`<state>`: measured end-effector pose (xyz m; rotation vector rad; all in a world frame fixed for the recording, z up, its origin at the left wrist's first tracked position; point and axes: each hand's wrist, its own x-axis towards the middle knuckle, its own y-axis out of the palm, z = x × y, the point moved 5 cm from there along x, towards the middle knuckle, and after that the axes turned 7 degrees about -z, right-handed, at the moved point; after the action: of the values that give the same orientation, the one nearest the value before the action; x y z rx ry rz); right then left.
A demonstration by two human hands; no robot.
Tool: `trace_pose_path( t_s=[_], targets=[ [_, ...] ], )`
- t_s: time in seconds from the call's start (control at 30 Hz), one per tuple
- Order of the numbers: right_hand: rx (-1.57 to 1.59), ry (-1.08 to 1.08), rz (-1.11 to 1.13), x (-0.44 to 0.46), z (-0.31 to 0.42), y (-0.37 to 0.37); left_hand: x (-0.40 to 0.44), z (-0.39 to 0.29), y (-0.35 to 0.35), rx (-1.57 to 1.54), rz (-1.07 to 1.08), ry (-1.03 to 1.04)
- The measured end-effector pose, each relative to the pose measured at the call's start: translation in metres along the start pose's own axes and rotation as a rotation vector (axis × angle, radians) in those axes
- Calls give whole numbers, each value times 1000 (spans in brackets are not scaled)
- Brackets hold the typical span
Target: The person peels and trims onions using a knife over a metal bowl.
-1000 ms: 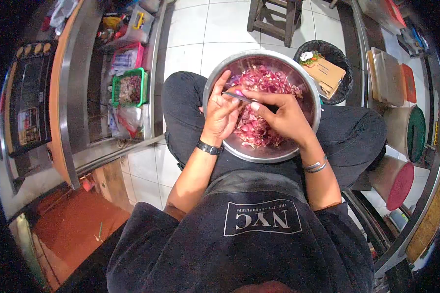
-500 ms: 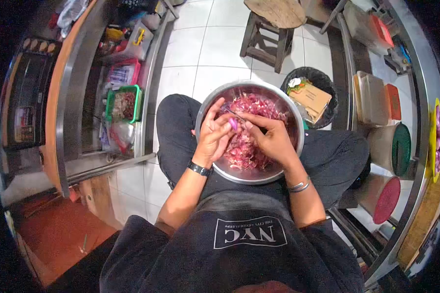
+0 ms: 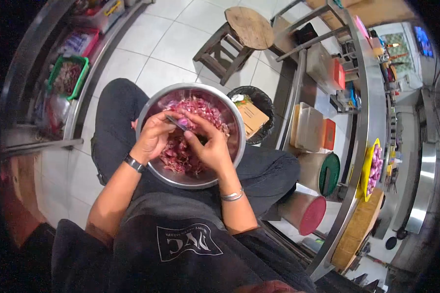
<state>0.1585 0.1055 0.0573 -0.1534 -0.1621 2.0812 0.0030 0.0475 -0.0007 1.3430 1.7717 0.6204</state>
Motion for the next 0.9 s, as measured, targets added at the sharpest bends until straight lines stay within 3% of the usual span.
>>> trace_pose_path(
  t_s=[0.07, 0.27, 0.4, 0.47, 0.5, 0.6, 0.63, 0.9],
  targets=[
    [-222, -77, 18, 2, 5, -1, -3, -1, 1, 43, 13, 13],
    [-190, 14, 4, -2, 9, 0, -3, 1, -4, 44, -17, 31],
    [-179, -58, -58, 1, 12, -3, -2, 1, -6, 28, 20, -3],
    [-213, 79, -39, 1, 15, -5, -4, -1, 4, 0, 64, -58],
    [-196, -23, -92, 4, 16, -5, -2, 0, 1, 4, 61, -57],
    [-131, 11, -40, 1, 15, -3, 0, 1, -8, 14, -48, -9],
    [-152, -99, -38, 1, 15, 0, -3, -2, -4, 40, -27, 14],
    [-184, -6, -13, 0, 11, -2, -1, 0, -1, 31, -28, 5]
  ],
)
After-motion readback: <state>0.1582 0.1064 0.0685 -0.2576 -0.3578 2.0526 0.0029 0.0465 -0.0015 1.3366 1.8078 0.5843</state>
